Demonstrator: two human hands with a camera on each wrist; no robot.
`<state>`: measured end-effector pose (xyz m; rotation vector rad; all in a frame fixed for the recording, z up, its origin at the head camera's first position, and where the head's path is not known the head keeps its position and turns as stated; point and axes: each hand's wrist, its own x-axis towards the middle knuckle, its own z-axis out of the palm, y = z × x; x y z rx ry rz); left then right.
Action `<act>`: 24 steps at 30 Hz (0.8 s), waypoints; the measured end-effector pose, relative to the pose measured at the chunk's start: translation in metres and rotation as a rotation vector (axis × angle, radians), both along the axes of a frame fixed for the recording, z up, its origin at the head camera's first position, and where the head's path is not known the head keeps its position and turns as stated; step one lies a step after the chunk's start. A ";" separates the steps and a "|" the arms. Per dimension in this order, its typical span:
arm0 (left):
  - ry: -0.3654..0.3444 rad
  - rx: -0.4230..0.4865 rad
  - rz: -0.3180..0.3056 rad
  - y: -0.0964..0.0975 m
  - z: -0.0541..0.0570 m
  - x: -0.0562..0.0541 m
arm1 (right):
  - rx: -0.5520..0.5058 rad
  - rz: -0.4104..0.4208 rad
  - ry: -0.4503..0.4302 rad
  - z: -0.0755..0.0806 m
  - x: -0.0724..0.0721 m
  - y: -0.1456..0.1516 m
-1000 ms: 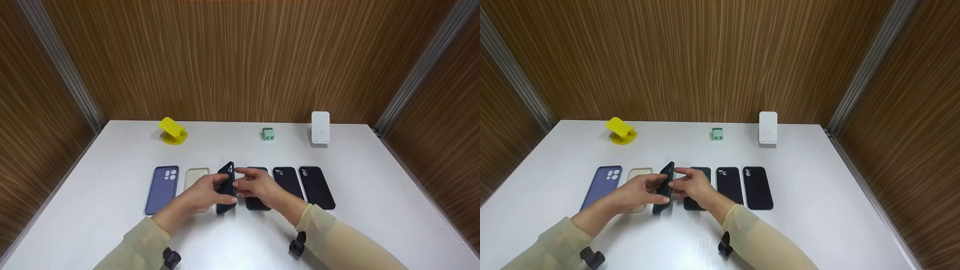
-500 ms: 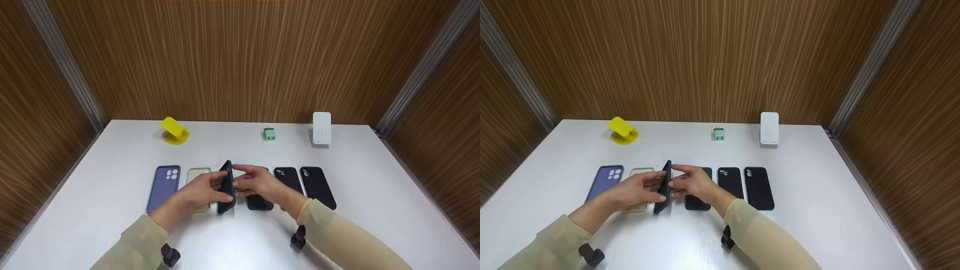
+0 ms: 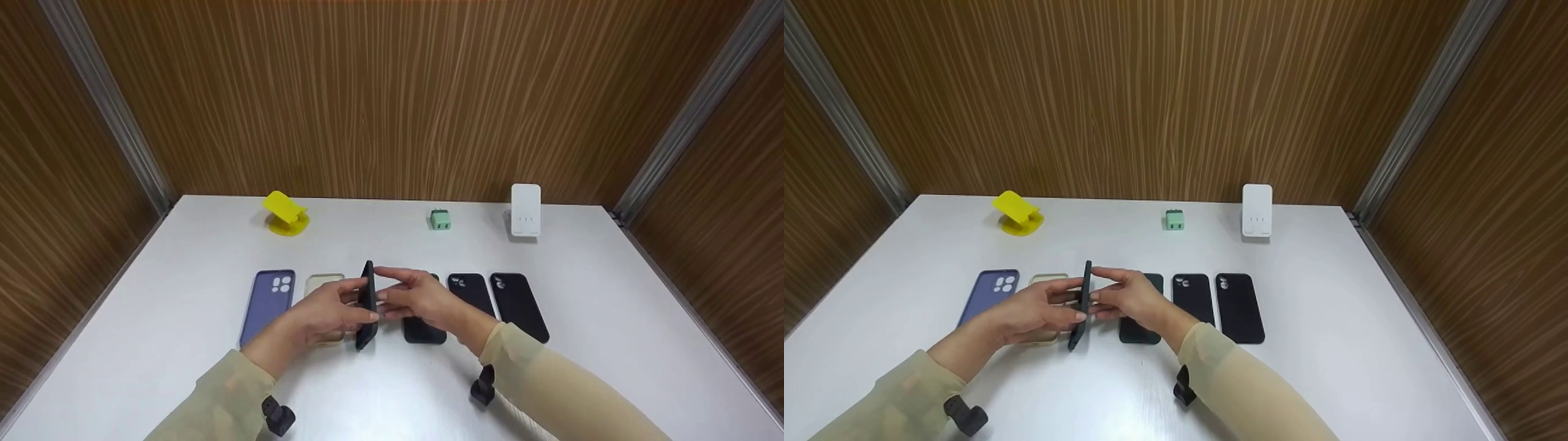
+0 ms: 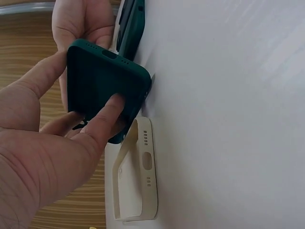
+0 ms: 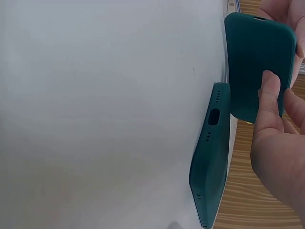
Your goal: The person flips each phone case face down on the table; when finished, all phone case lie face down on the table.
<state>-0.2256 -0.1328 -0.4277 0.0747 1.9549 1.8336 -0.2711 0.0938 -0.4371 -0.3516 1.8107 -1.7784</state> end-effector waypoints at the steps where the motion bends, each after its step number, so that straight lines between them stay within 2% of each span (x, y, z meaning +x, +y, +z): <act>1: -0.009 0.002 0.009 0.000 0.000 0.000 | -0.001 0.002 -0.001 0.000 0.000 0.000; 12: -0.054 0.079 0.106 0.006 0.004 0.001 | -0.018 -0.009 -0.005 -0.005 0.003 -0.005; 24: -0.027 0.082 0.140 0.010 0.013 0.007 | 0.063 -0.096 0.098 -0.003 0.013 -0.015</act>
